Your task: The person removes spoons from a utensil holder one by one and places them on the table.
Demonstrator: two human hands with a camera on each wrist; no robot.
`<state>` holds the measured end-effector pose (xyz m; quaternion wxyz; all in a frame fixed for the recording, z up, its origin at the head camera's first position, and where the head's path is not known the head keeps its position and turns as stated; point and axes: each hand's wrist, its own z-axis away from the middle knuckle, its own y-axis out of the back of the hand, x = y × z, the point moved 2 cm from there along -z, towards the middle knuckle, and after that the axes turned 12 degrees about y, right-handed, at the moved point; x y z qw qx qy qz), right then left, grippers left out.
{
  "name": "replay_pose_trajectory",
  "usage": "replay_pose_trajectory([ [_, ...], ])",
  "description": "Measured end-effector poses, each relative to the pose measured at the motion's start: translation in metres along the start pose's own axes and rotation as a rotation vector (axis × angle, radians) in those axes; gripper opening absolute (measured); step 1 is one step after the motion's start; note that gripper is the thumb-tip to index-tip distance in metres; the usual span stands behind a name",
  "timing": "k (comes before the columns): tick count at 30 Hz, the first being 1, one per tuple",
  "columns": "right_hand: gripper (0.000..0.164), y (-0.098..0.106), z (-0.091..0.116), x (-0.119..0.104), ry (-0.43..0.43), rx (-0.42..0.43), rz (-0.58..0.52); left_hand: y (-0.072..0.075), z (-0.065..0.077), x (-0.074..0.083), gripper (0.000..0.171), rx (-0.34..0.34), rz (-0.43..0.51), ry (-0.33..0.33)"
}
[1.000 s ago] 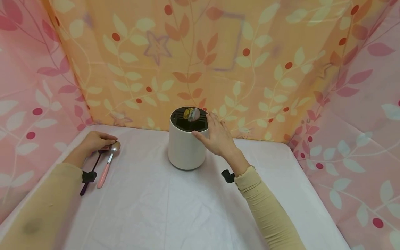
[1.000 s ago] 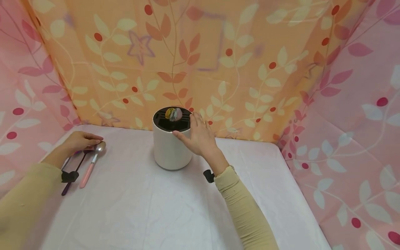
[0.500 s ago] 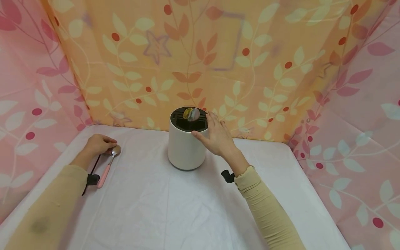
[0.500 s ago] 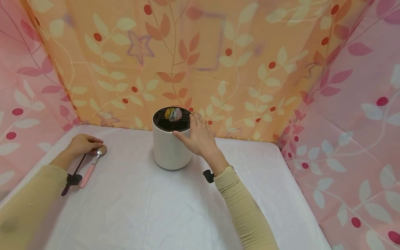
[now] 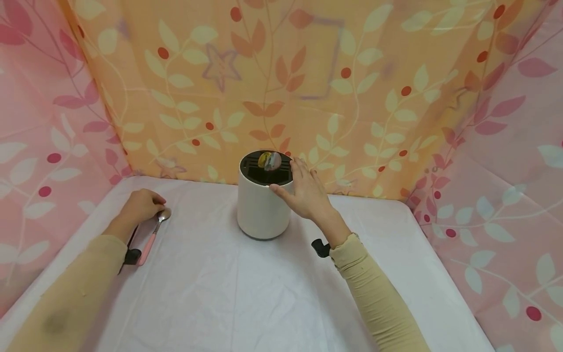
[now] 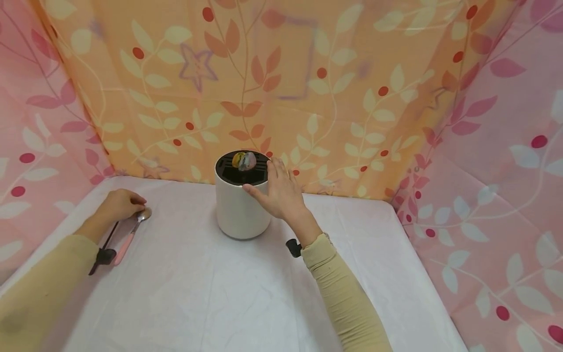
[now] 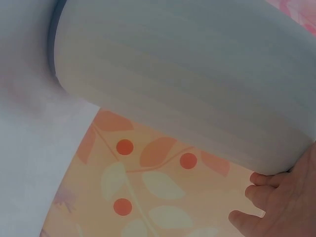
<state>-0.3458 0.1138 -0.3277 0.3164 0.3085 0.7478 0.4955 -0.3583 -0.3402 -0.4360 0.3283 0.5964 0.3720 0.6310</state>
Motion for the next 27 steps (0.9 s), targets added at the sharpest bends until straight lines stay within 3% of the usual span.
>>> replay_pose_trajectory([
  [8, 0.108, -0.001, 0.000, 0.000, 0.010, 0.016, 0.010, -0.001, 0.009, 0.010, 0.030, -0.054, -0.049, 0.038],
  [12, 0.109, -0.001, 0.000, 0.000, 0.010, 0.018, 0.002, 0.001, 0.016, 0.018, 0.042, -0.074, -0.048, 0.102],
  [18, 0.111, -0.001, 0.000, 0.001, 0.006, 0.014, 0.001, 0.006, 0.026, 0.037, 0.049, -0.054, -0.002, 0.120],
  [21, 0.112, -0.002, 0.000, 0.001, 0.007, 0.017, 0.000, 0.010, 0.032, 0.055, 0.047, 0.021, 0.054, 0.051],
  [27, 0.113, -0.002, 0.000, 0.001, 0.013, 0.025, 0.000, 0.024, 0.049, 0.100, 0.037, 0.235, 0.216, -0.161],
])
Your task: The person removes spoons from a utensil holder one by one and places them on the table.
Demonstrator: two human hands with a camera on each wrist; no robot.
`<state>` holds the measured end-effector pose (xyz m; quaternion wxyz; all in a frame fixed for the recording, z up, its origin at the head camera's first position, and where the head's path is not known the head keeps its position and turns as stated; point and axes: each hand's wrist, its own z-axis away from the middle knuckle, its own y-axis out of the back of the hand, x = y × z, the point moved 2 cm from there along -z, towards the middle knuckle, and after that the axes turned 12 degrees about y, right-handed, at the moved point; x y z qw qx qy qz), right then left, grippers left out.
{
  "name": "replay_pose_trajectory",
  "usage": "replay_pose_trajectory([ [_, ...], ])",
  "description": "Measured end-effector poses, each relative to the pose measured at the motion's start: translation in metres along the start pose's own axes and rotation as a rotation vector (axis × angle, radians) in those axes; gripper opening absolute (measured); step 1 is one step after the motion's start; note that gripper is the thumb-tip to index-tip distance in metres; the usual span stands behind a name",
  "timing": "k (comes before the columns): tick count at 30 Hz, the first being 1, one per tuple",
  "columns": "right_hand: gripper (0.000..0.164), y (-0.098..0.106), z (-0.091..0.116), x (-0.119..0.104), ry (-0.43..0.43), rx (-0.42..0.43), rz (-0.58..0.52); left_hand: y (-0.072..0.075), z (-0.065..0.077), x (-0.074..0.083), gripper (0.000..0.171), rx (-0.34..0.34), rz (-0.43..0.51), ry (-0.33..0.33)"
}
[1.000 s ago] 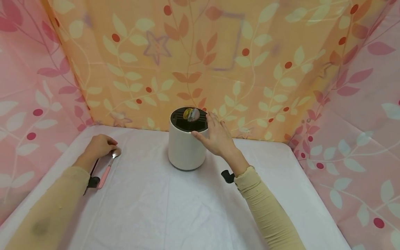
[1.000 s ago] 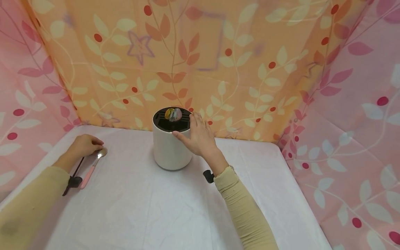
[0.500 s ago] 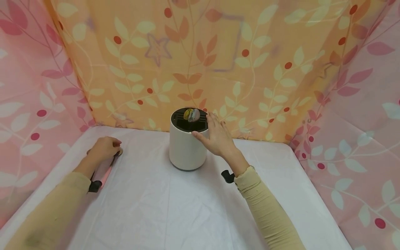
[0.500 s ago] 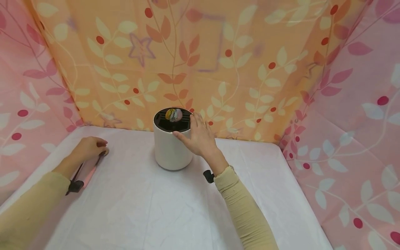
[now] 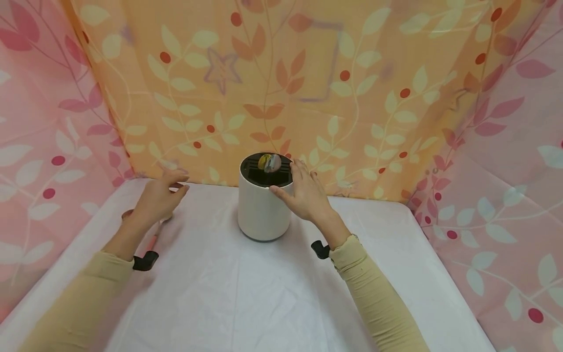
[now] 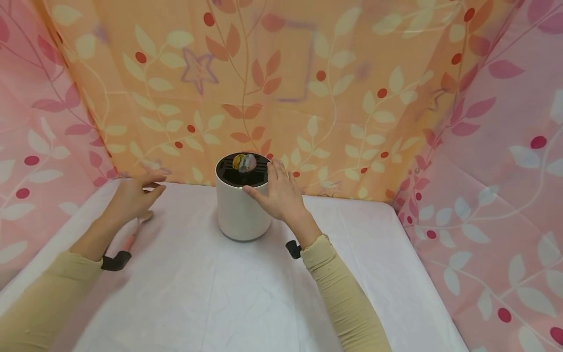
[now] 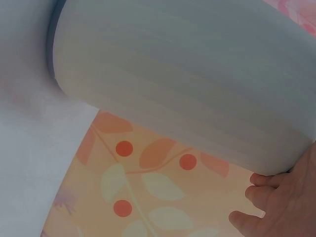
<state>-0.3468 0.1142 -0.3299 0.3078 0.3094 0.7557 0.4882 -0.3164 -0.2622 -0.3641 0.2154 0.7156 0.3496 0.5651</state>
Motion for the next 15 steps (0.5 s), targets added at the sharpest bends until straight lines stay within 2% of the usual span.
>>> replay_pose_trajectory([
  [8, 0.112, 0.001, -0.001, -0.001, -0.002, -0.003, 0.004, 0.003, 0.008, 0.066, 0.033, 0.150, 0.181, -0.126],
  [11, 0.111, 0.001, -0.001, -0.001, -0.003, -0.007, 0.008, 0.001, 0.008, 0.084, 0.032, 0.198, 0.242, -0.176],
  [15, 0.110, 0.001, 0.000, -0.001, -0.004, -0.012, 0.008, -0.004, 0.007, 0.102, 0.032, 0.213, 0.333, -0.206],
])
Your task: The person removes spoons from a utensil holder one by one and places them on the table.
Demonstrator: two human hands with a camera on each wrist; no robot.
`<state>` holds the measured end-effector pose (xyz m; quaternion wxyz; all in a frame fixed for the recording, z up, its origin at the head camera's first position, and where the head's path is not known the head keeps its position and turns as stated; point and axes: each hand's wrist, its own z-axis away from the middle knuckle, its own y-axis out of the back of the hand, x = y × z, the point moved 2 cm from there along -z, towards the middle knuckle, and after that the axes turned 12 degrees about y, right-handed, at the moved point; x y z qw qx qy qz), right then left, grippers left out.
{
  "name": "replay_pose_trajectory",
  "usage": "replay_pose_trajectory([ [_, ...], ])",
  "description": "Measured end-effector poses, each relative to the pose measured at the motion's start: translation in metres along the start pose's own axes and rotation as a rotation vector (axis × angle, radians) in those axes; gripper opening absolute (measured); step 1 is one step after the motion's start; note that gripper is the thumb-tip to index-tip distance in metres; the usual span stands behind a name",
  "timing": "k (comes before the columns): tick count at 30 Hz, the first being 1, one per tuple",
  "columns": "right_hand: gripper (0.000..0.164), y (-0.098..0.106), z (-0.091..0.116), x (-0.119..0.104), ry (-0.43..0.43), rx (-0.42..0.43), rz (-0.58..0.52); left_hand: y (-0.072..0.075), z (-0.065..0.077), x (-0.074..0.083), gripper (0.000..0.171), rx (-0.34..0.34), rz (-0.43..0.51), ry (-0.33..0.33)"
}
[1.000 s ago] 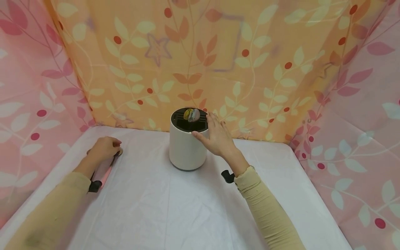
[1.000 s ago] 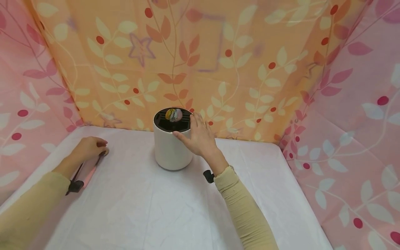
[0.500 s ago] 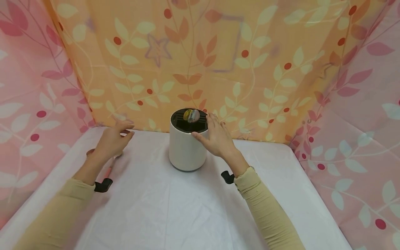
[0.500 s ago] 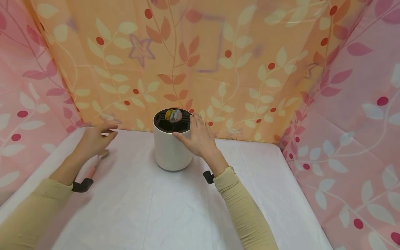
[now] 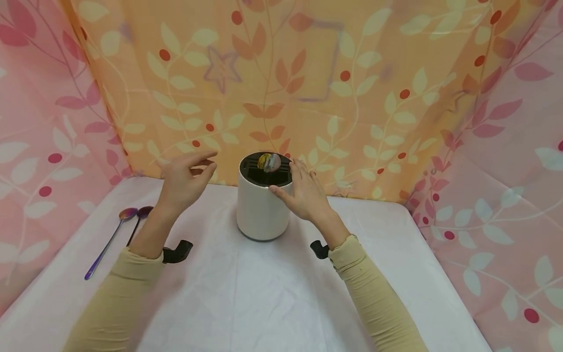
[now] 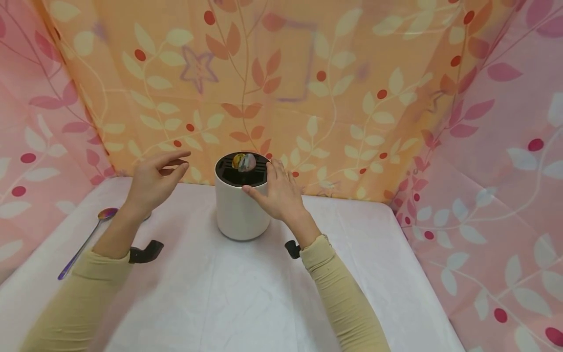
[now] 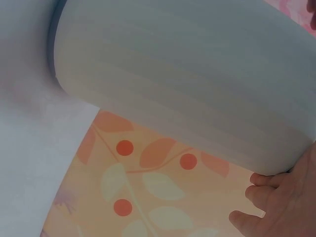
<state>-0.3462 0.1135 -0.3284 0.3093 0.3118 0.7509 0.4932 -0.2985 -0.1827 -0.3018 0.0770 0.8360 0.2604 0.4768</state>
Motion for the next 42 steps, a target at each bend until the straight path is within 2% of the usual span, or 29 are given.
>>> replay_pose_trajectory([
  [6, 0.110, -0.001, 0.000, 0.000, -0.001, 0.004, -0.006, -0.021, -0.004, 0.017, 0.033, -0.017, 0.119, 0.003],
  [12, 0.112, -0.001, 0.000, 0.000, -0.008, -0.004, -0.010, -0.042, -0.010, 0.026, 0.032, -0.041, 0.192, -0.017],
  [22, 0.113, -0.001, -0.001, 0.000, 0.000, -0.006, -0.004, -0.071, -0.014, 0.027, 0.029, -0.102, 0.184, -0.007],
  [32, 0.110, 0.000, 0.000, 0.000, -0.007, -0.002, 0.003, -0.083, -0.016, 0.032, 0.030, -0.142, 0.150, 0.014],
  [42, 0.111, 0.001, 0.000, -0.001, -0.007, -0.005, 0.008, -0.088, -0.016, 0.031, 0.033, -0.166, 0.144, 0.029],
])
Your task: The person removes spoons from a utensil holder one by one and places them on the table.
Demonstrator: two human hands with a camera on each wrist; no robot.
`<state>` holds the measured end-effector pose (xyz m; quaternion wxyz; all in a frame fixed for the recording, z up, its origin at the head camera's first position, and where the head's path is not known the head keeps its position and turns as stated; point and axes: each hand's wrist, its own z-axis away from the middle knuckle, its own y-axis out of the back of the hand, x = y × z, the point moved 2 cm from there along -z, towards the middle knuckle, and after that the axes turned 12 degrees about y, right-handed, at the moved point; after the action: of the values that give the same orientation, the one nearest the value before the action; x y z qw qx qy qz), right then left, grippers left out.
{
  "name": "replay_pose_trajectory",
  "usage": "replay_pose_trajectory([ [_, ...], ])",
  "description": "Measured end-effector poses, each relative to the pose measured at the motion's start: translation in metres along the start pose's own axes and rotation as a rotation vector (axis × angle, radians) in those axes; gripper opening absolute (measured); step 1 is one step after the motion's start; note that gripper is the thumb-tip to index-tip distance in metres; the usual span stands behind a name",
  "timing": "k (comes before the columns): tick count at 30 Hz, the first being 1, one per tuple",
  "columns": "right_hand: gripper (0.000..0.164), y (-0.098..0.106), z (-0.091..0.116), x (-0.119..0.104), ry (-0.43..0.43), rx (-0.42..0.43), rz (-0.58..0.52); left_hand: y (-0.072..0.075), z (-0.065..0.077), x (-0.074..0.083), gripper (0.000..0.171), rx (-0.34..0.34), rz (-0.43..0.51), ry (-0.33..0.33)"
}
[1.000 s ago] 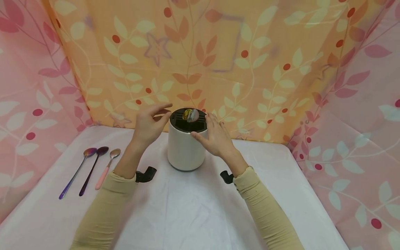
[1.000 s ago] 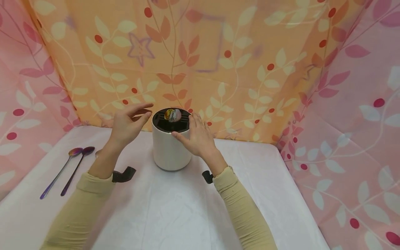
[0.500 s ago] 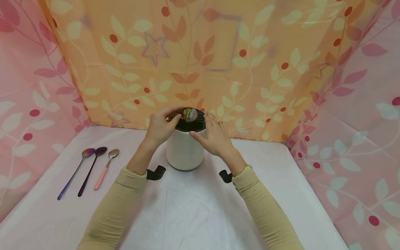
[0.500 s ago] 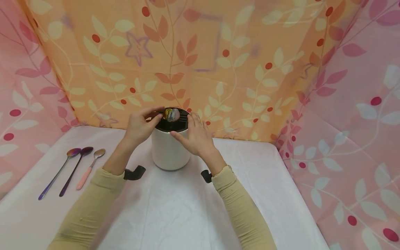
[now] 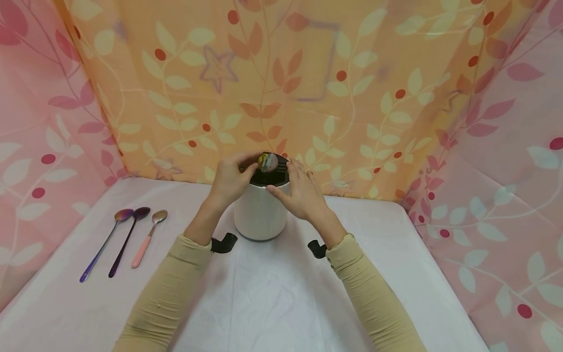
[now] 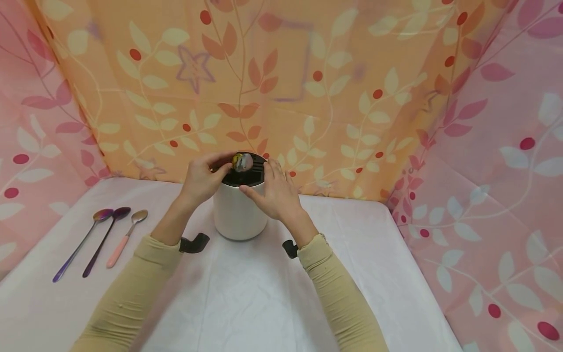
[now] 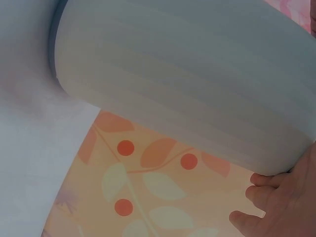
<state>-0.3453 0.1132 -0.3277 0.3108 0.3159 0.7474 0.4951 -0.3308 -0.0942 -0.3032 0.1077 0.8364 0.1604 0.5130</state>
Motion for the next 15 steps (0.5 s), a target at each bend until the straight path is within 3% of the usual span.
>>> replay_pose_trajectory([
  [7, 0.112, 0.000, -0.001, 0.000, -0.002, 0.004, 0.001, 0.004, 0.000, 0.001, 0.032, 0.013, 0.008, 0.021],
  [15, 0.114, -0.001, -0.001, 0.001, -0.011, -0.010, -0.002, 0.013, 0.000, 0.009, 0.032, 0.066, 0.095, 0.020],
])
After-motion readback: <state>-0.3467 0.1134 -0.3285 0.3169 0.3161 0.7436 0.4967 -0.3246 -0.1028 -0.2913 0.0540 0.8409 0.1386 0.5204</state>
